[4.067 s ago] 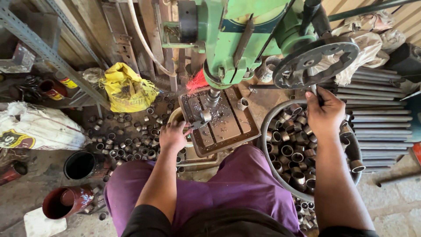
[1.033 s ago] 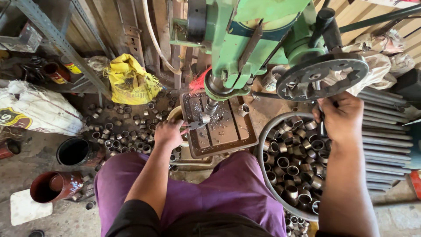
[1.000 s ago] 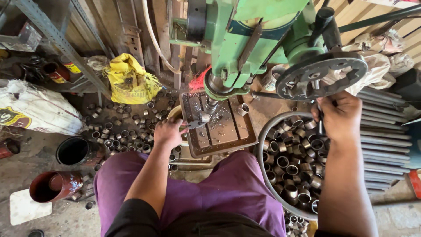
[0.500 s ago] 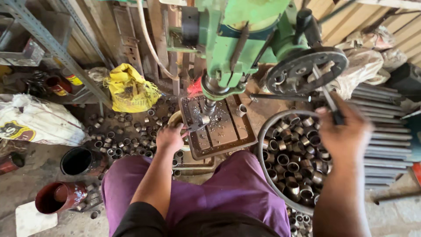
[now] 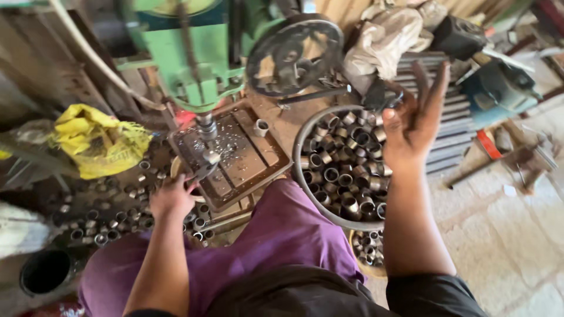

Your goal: The person operates a green drill press to machine small cylindrical metal parts. They pick up a part from a large metal basin, place it under the drill bit, and use the handwheel to lower the drill for processing. After drilling, the part is removed and placed into a collection tray on the machine table.

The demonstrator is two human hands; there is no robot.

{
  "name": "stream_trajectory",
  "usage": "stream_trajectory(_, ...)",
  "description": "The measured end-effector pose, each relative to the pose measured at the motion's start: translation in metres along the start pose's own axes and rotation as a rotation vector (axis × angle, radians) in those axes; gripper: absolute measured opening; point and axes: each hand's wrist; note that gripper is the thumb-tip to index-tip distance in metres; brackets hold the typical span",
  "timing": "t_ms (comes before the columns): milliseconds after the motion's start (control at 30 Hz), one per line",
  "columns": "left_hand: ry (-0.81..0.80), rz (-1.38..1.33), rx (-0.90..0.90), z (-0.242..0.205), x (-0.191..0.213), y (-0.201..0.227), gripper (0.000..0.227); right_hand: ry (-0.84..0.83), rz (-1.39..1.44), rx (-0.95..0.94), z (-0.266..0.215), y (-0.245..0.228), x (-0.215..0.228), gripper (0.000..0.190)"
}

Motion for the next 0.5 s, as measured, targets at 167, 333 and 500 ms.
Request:
stream_trajectory(167,-0.311,-0.274,0.191,-0.015,0.018,-0.018,0.035,0.213,-0.074,-0.132,-0.036,0.108,0.018,0.041)
stream_trajectory(333,-0.198,-0.121,0.149,-0.044,0.022,-0.044,0.037,-0.002,-0.672,-0.512,-0.101,0.21,0.009,0.031)
stream_trajectory(500,-0.336,0.203,0.244,-0.065,0.032,-0.058,0.036,-0.273,-1.128,-0.752,-0.143,0.246,-0.029,0.064)
Point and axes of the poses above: each hand's wrist, its own z-axis towards the middle knuckle, its own x-axis out of the back of the hand, y = z × x, and after that the axes turned 12 degrees about -x, right-handed
